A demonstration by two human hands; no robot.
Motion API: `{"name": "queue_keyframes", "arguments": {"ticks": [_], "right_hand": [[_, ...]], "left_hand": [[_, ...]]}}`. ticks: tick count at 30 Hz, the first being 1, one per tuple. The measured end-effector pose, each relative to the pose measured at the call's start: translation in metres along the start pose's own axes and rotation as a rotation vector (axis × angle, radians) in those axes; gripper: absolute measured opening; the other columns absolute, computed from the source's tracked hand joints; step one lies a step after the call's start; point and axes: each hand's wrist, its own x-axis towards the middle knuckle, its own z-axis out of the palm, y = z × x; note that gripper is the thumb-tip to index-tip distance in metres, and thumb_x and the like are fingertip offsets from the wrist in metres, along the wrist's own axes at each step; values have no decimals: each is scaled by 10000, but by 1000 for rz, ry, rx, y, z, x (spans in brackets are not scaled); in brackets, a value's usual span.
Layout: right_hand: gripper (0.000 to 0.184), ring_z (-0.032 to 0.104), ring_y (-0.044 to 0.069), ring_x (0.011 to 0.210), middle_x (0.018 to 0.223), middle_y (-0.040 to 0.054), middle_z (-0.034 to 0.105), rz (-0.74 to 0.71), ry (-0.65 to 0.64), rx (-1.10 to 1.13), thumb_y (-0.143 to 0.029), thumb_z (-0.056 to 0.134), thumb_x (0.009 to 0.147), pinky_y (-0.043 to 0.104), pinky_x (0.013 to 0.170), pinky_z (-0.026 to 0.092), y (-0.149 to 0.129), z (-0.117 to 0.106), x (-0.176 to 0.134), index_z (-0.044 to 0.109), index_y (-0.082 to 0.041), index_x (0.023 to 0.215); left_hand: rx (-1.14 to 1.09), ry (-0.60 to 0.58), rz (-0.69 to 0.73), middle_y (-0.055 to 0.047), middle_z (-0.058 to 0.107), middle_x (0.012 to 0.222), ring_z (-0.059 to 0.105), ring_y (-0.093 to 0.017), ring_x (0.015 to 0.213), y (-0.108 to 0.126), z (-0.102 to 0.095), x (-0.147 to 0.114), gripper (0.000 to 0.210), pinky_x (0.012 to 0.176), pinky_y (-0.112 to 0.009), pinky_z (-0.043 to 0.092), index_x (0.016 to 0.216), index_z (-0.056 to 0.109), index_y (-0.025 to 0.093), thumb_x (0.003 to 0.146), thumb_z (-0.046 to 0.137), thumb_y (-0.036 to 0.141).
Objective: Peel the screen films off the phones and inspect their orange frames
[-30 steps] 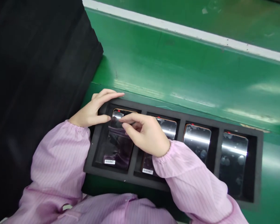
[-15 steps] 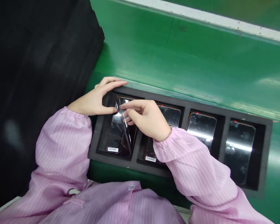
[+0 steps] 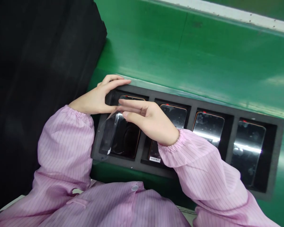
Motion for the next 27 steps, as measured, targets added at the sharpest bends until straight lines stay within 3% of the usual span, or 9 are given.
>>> {"name": "queue_keyframes", "arguments": {"ticks": [4, 7, 10, 13, 16, 22, 27], "right_hand": [[340, 689, 243, 1019, 1055, 90, 721, -13, 57, -104, -395, 657, 892, 362, 803, 623, -2, -3, 3, 714, -184, 1152], [282, 707, 226, 890, 986, 84, 725, -100, 262, -320, -361, 655, 889, 319, 701, 619, -1, -1, 5, 731, -169, 1081], [359, 694, 204, 811, 1030, 81, 708, -219, 420, -524, -263, 706, 832, 340, 745, 605, 2, 1, 7, 671, -179, 1179], [558, 675, 188, 771, 1016, 76, 691, -232, 398, -591, -193, 697, 812, 330, 731, 586, 5, 1, 8, 538, -189, 1347], [576, 651, 165, 753, 961, 50, 673, -266, 358, -639, -143, 666, 801, 318, 767, 566, 8, -1, 10, 531, -185, 1360], [301, 602, 163, 728, 847, 42, 643, -364, 341, -916, -114, 566, 797, 317, 719, 514, 10, -4, 13, 724, -188, 1042], [151, 594, 152, 698, 837, 39, 660, -357, 319, -866, -118, 541, 757, 289, 649, 478, 6, -8, 13, 675, -184, 779]], "left_hand": [[-4, 6, 11, -36, 348, 1459, 305, -335, 1411, 0, 0, 0, 794, 1187, -517, 210, 1438, 391, 378, 723, 733, 419], [5, 6, 9, -41, 350, 1458, 300, -328, 1420, 1, 0, 0, 806, 1189, -517, 199, 1444, 384, 366, 711, 720, 352], [0, 5, -2, -40, 350, 1463, 306, -315, 1420, 2, 0, 0, 815, 1188, -507, 202, 1443, 387, 364, 696, 710, 315], [-16, 12, 5, -32, 356, 1462, 309, -309, 1418, 2, 0, 0, 811, 1189, -506, 201, 1436, 394, 369, 690, 706, 308], [-25, 17, 17, -32, 369, 1452, 317, -311, 1413, 2, 0, 0, 810, 1195, -501, 193, 1434, 400, 359, 685, 701, 305], [-107, 26, 9, -5, 448, 1369, 346, -328, 1381, -2, -1, 2, 711, 1191, -518, 192, 1426, 414, 382, 740, 583, 311], [-254, 65, -46, 46, 511, 1270, 376, -322, 1352, -17, 2, 7, 662, 1173, -533, 205, 1407, 432, 447, 771, 406, 265]]}}
